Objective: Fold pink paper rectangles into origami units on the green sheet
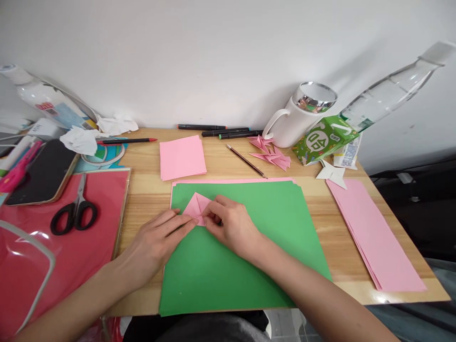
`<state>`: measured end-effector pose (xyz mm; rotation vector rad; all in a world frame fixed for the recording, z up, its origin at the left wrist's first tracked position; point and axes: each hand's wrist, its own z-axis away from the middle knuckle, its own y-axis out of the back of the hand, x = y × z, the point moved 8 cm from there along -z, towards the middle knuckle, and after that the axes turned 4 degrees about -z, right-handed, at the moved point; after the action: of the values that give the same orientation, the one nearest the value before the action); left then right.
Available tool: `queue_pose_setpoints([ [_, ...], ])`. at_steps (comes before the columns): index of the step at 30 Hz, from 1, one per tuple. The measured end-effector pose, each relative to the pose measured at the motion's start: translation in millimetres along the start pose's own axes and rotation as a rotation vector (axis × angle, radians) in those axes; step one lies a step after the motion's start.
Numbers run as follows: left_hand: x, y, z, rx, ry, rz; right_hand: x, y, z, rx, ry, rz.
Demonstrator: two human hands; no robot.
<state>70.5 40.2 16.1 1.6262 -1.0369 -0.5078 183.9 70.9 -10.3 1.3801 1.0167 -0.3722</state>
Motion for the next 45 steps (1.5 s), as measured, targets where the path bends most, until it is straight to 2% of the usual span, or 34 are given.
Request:
queue_pose_setpoints([
  [9,-8.2,-3.8,-0.1,0.0,0.059,0.136,-4.1,0.0,1.0,0.013,0.043,0.038],
  [18,-3.6,-7.7,-1.0,-0.077,0.037,0.056,-3.4,1.1,0.2,0.023,0.035,0.02],
  [27,1.1,-15.6,2.6,-0.151,0.027,-0.13,0.2,0.9,-0.1,0.018,0.01,-0.004],
  [34,3.1,-16.3,3.3,-0.14,0.001,-0.173,0.3,0.9,-0.7,0.018,0.003,-0.013],
  [45,-2.7,-11.5,-0.7,-0.094,0.061,-0.014,-0.1,1.8,-0.4,0.049,0.008,0.027],
])
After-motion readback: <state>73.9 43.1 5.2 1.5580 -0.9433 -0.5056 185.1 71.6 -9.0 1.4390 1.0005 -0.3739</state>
